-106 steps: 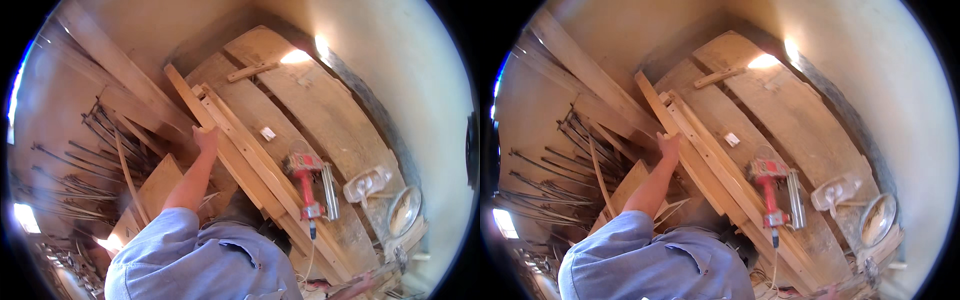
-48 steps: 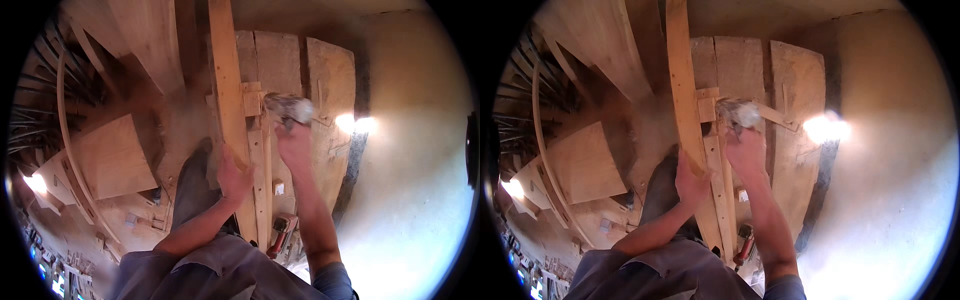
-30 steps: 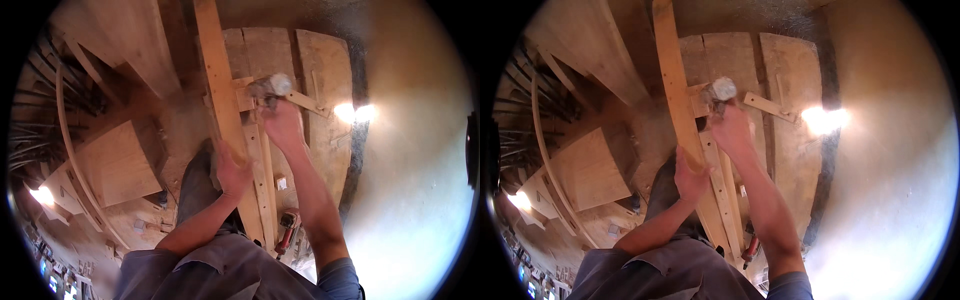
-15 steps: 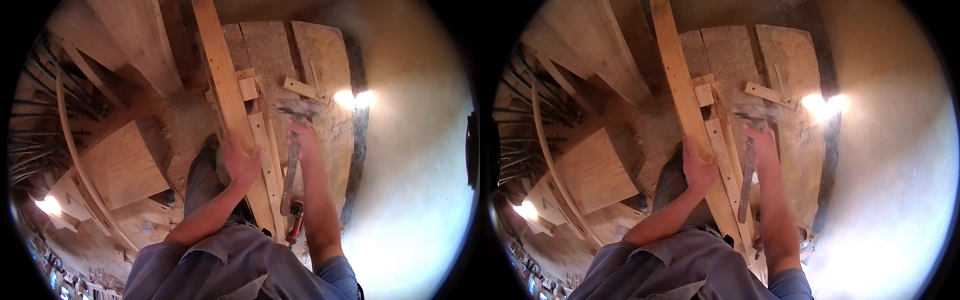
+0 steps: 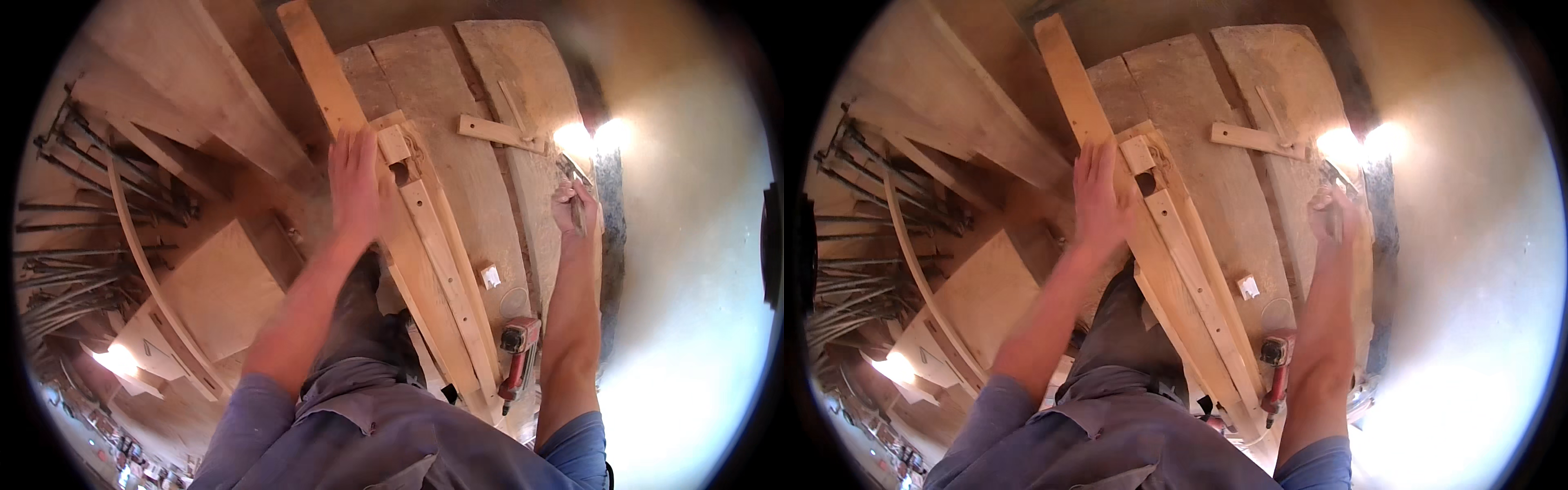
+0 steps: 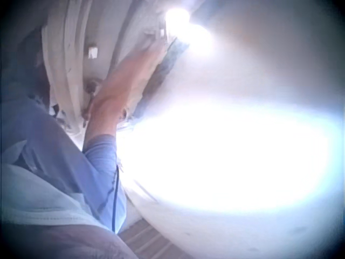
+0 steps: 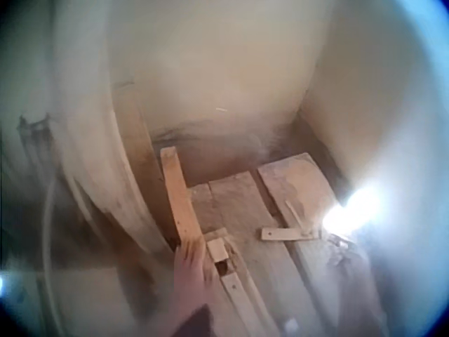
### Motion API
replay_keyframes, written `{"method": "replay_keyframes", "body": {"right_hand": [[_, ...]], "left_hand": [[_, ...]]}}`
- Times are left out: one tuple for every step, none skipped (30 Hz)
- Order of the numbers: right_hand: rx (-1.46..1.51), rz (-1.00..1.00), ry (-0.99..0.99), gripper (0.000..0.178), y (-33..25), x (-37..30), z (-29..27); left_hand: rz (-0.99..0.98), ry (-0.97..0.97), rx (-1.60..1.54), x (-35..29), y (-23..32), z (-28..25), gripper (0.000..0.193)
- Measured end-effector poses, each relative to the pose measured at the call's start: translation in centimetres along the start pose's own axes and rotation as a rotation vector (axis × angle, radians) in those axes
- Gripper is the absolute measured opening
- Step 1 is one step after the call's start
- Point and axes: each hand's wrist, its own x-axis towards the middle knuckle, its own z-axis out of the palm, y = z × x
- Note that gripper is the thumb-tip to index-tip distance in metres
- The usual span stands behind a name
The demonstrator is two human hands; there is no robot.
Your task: The person assembles a wooden frame by attaching small wooden blocks to a long plank using a nail gun. They pick up blocks, apply glue, position them on the plank, and secure them with nails. The person also uses a hammer to adjust pieces and wipes the wood surface.
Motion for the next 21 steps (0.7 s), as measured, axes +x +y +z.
{"method": "replay_keyframes", "body": {"right_hand": [[0.021,0.032,0.020,0.019,1.0,-0.5,0.1],[0.039,0.066,0.042,0.019,2.0,-1.2,0.2],[-0.102,0.058,0.128,0.018,3.5,-2.0,0.3],[-0.242,0.049,0.223,0.017,5.4,-3.2,0.2],[-0.384,0.046,0.316,0.016,7.2,-4.3,0.3],[-0.523,0.042,0.407,0.016,8.0,-5.3,-0.1],[-0.605,0.053,0.381,0.018,8.4,-5.9,-1.6],[-0.684,0.057,0.362,0.020,8.8,-6.3,-3.7],[-0.765,0.067,0.339,0.023,9.4,-6.8,-5.7],[-0.926,-0.003,0.400,0.026,10.1,-7.2,-7.5],[-1.089,-0.071,0.454,0.030,10.9,-7.7,-8.0],[-1.253,-0.141,0.511,0.033,11.4,-8.4,-8.5],[-1.380,-0.287,0.524,0.036,12.1,-9.8,-9.3],[-1.509,-0.430,0.507,0.040,13.6,-11.5,-7.9],[-1.634,-0.584,0.487,0.043,14.9,-13.6,-6.1],[-1.610,-0.513,0.453,0.045,15.9,-16.4,-3.6],[-1.586,-0.445,0.421,0.048,16.9,-19.4,-2.0],[-1.685,-0.548,0.337,0.049,18.2,-21.5,-3.5],[-1.731,-0.595,0.280,0.049,19.6,-23.9,-3.5],[-1.774,-0.645,0.226,0.050,20.9,-26.4,-3.3],[-1.774,-0.635,0.214,0.051,21.8,-29.5,-1.5]], "left_hand": [[0.055,-0.116,0.055,2.1,-0.5,-0.3,0.081],[0.107,-0.234,0.108,3.9,-0.9,-0.7,0.081],[0.158,-0.352,0.163,5.6,-1.0,-0.9,0.081],[0.130,-0.442,0.159,7.2,-0.8,-1.1,0.081],[0.098,-0.531,0.157,8.7,-0.4,-1.6,0.081],[0.067,-0.616,0.157,9.4,0.0,-1.9,0.081],[0.058,-0.601,0.176,9.3,0.2,-1.9,0.081],[0.057,-0.587,0.191,9.4,0.6,-1.8,0.081],[0.052,-0.573,0.207,9.2,0.9,-1.9,0.081],[0.056,-0.547,0.181,9.0,1.0,-1.7,0.081],[0.053,-0.518,0.157,8.5,0.9,-1.6,0.081],[0.052,-0.489,0.131,8.1,0.9,-1.4,0.081],[0.039,-0.470,0.110,7.8,1.0,-1.1,0.081],[0.004,-0.440,0.100,7.3,0.6,-1.3,0.081],[-0.029,-0.406,0.086,6.8,0.2,-1.5,0.081],[-0.005,-0.346,0.087,6.1,-0.2,-1.4,0.080],[0.022,-0.286,0.087,5.5,-0.5,-1.3,0.078],[0.065,-0.231,0.076,5.0,-0.4,-0.8,0.077],[0.016,-0.123,0.038,3.9,-0.4,-0.3,0.076],[-0.031,-0.013,0.000,2.1,-0.1,0.2,0.075],[-0.082,0.093,-0.043,0.1,0.1,0.9,0.074]]}}
